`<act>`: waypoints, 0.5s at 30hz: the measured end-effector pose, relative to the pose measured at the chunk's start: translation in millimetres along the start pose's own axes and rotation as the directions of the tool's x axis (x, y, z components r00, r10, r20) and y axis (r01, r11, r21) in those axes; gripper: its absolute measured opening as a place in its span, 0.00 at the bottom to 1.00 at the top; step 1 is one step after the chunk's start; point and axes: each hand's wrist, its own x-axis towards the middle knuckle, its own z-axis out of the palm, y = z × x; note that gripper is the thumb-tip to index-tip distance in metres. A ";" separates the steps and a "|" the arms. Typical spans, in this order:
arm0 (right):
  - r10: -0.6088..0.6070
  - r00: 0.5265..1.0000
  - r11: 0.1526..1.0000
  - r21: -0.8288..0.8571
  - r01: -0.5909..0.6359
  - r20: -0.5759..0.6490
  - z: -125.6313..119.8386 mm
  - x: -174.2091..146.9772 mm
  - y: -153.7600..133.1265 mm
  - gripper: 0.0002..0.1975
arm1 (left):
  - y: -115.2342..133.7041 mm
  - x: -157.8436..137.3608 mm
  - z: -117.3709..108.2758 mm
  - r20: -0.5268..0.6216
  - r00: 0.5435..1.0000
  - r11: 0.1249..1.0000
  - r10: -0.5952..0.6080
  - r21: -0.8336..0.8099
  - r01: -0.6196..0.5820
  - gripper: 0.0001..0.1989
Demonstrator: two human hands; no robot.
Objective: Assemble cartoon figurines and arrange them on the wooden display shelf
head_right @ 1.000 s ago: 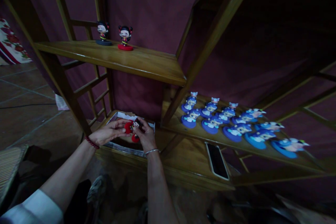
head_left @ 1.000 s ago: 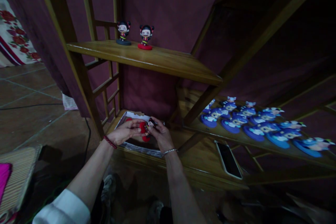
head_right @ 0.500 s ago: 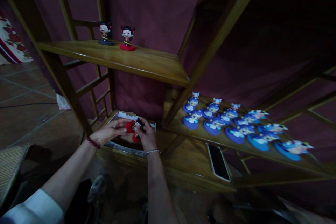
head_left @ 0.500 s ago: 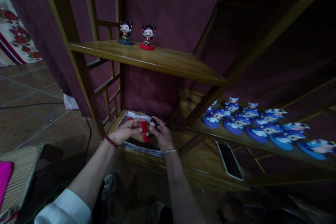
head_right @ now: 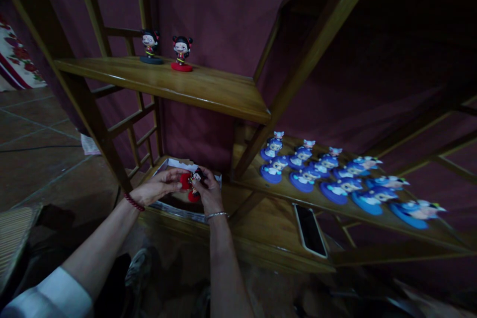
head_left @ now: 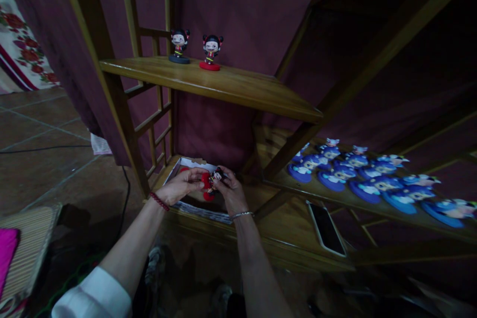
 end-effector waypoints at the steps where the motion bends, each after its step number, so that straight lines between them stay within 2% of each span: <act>1: -0.001 1.000 1.000 -0.002 0.001 -0.002 0.4 -0.1 -0.3 0.22 | -0.5 0.1 -0.1 0.000 1.000 1.000 0.003 -0.005 -0.003 0.20; 15: -0.037 0.999 0.999 -0.034 0.036 -0.026 1.9 -0.7 -2.7 0.21 | -0.6 -1.2 3.3 -0.016 1.000 0.999 -0.003 -0.042 0.002 0.20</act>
